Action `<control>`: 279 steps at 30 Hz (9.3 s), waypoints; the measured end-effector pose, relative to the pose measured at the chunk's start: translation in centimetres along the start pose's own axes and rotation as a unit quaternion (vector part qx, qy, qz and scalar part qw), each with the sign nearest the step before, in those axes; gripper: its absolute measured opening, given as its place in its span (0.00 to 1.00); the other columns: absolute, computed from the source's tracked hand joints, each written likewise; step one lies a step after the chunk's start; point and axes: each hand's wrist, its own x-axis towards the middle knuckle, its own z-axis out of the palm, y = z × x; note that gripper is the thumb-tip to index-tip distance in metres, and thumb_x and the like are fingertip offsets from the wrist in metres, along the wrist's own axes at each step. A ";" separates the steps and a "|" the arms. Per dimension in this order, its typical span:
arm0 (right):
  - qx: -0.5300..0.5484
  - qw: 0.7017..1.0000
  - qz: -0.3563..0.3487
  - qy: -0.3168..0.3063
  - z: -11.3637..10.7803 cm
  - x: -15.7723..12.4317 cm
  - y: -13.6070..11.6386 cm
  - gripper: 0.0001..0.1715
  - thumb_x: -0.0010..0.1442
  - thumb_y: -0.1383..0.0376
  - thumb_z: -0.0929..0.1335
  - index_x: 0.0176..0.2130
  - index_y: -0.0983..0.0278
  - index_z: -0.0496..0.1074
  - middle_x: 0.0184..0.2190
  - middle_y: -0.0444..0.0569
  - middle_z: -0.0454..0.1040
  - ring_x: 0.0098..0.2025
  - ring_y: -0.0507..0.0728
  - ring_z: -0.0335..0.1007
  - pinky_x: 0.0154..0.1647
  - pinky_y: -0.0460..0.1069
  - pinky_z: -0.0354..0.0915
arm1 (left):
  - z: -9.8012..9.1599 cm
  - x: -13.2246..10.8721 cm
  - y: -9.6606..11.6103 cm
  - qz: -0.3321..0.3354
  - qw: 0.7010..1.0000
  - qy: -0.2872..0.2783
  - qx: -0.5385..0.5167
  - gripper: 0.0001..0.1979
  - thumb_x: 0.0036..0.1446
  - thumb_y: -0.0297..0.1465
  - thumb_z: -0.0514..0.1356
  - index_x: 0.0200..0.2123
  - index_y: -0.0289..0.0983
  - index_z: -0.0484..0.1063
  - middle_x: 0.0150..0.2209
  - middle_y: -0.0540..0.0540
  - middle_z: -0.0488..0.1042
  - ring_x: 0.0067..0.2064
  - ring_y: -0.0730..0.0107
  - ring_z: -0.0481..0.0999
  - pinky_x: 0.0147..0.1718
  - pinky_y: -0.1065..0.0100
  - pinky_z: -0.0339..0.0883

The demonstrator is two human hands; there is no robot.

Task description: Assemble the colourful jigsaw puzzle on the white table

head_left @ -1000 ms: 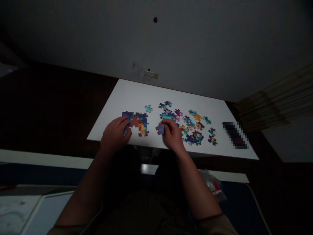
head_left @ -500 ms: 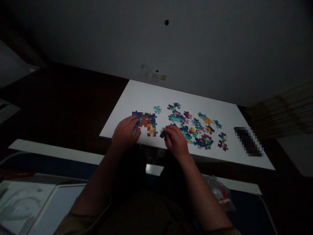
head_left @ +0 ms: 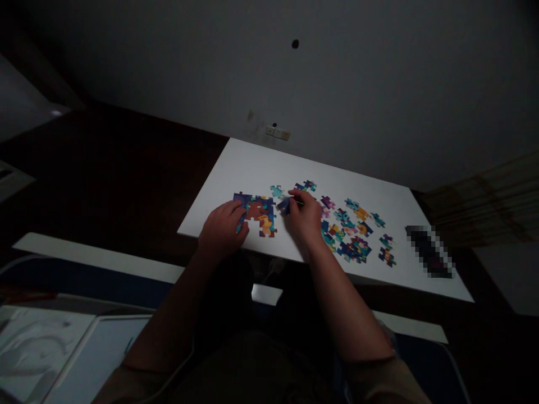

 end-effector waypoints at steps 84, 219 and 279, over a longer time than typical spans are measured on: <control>0.032 0.982 0.127 -0.135 0.3 4.7 2.0 0.15 0.67 0.71 0.77 0.52 0.62 0.88 0.45 0.48 0.91 0.48 0.60 0.88 0.60 0.54 0.82 | -0.2 -0.3 0.8 -0.008 1.000 -0.007 -0.017 0.19 0.75 0.31 0.70 0.66 0.43 0.88 0.76 0.34 0.88 0.79 0.36 0.86 0.80 0.32 0.82; -0.263 0.965 0.016 -0.007 -14.0 -6.0 7.6 0.14 0.80 0.55 0.77 0.60 0.50 0.93 0.76 0.62 0.83 0.78 0.81 0.74 0.79 0.79 0.74 | -1.4 0.8 -0.6 -0.036 0.998 -0.041 0.019 0.24 0.81 0.44 0.59 0.63 0.47 0.93 0.72 0.38 0.91 0.72 0.33 0.86 0.75 0.35 0.83; 0.040 0.997 0.042 -0.050 -3.4 -10.2 -1.0 0.12 0.76 0.53 0.79 0.50 0.56 0.93 0.55 0.59 0.96 0.56 0.70 0.95 0.63 0.65 0.90 | -0.6 -0.1 1.0 0.018 0.999 -0.016 -0.024 0.15 0.78 0.29 0.67 0.61 0.45 0.91 0.70 0.37 0.90 0.69 0.39 0.85 0.66 0.38 0.84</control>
